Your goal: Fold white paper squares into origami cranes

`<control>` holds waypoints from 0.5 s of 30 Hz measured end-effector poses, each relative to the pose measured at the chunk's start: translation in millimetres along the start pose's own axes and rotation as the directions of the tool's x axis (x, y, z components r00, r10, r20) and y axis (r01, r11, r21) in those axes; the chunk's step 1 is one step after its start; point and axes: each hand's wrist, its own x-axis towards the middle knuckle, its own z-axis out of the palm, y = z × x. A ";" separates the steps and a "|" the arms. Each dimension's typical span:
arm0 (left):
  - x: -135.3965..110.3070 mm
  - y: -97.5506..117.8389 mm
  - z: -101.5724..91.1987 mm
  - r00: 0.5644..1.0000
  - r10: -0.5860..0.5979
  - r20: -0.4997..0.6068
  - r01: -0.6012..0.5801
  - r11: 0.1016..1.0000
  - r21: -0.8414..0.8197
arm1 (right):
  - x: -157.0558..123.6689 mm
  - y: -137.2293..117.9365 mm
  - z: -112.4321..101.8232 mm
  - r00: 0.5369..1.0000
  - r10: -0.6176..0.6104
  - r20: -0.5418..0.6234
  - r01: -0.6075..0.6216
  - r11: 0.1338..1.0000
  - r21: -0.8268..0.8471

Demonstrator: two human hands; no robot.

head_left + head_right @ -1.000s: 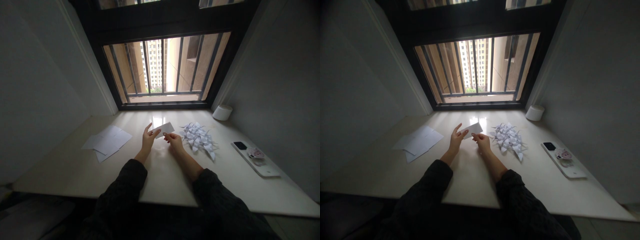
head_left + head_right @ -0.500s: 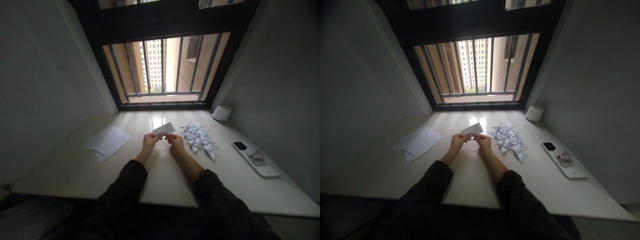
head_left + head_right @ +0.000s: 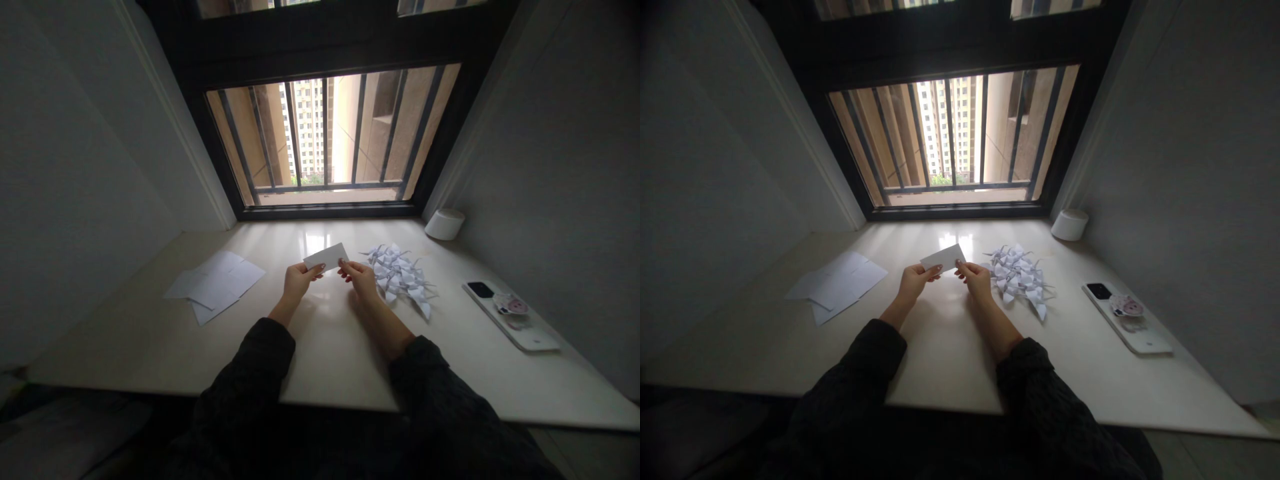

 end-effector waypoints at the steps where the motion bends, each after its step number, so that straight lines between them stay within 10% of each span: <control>1: 0.3 0.0 -0.6 1.000 -0.005 -0.001 0.005 1.000 0.005 | -0.7 -1.1 -0.2 1.000 -0.005 0.015 0.004 1.000 0.006; 15: 5.9 -0.3 -9.0 0.994 -0.071 0.078 0.074 0.997 -0.034 | -2.4 -1.1 0.3 0.998 0.011 0.064 -0.016 0.996 0.083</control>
